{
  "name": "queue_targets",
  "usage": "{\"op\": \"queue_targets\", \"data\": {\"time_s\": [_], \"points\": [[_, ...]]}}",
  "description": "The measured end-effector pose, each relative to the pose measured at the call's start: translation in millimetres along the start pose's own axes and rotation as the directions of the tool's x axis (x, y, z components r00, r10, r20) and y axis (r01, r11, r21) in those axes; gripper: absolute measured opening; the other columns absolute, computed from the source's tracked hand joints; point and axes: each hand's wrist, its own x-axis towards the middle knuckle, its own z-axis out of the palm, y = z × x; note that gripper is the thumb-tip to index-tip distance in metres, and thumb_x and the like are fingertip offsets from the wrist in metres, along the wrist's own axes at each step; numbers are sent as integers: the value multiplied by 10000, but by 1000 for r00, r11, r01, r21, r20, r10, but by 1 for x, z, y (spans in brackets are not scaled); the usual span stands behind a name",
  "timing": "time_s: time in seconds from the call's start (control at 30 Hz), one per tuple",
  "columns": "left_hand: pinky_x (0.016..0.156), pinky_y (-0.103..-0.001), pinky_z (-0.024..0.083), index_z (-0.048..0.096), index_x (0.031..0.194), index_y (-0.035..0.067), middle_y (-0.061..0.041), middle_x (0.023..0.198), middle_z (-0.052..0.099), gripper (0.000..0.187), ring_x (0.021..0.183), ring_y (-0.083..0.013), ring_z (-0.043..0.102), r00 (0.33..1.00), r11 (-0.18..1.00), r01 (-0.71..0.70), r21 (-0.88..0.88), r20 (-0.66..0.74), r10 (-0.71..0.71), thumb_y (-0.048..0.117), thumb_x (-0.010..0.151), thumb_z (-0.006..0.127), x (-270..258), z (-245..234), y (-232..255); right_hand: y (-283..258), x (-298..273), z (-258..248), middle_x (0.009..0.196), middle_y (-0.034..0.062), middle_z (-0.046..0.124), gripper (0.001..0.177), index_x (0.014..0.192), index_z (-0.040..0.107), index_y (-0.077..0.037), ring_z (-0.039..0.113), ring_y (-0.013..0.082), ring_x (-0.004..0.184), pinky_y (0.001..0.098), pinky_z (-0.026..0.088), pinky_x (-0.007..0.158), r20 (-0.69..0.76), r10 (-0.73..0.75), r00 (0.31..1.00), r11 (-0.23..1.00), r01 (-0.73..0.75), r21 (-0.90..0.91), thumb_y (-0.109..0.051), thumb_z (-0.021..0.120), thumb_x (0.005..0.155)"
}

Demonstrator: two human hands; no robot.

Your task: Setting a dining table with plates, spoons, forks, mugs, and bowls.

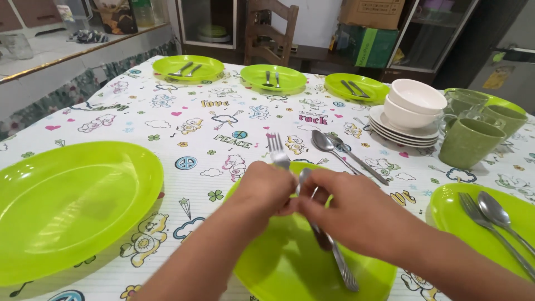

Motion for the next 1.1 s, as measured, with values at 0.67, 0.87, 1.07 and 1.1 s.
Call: {"op": "queue_targets", "data": {"time_s": [0.67, 0.87, 1.07, 1.1], "points": [[1177, -490, 298, 509, 1410, 142, -50, 1508, 502, 556, 1431, -255, 421, 957, 341, -284, 896, 247, 149, 377, 923, 638, -19, -15, -19, 95, 41, 72, 1602, 21, 467, 579, 1526, 510, -261, 400, 239, 1425, 439, 290, 1148, -29, -330, 944, 912, 310, -267, -395, 523, 963], [1215, -460, 203, 472, 1474, 143, -73, 1654, 279, 548, 1515, -249, 281, 920, 321, -391, 863, 358, 158, 404, 993, 513, -2, -16, -42, 88, 36, 81, 1600, 22, 473, 548, 1517, 523, -237, 383, 280, 1421, 461, 255, 1138, -113, -305, 946, 930, 271, -248, -372, 478, 988], [1217, -461, 188, 438, 1499, 142, -77, 1654, 277, 565, 1534, -232, 244, 907, 314, -420, 851, 390, 157, 411, 1004, 468, 3, -16, -45, 82, 32, 83, 1568, 41, 498, 537, 1498, 536, -209, 416, 295, 1385, 486, 254, 1131, -161, -328, 931, 913, 269, -306, -358, 479, 985], [1217, -461, 188, 438, 1499, 142, -77, 1654, 277, 565, 1534, -232, 244, 908, 314, -419, 852, 388, 160, 411, 1004, 468, 3, -16, -46, 82, 33, 84, 1568, 41, 498, 537, 1498, 536, -209, 416, 295, 1385, 486, 254, 1131, -161, -331, 930, 912, 271, -307, -358, 479, 985]]}}
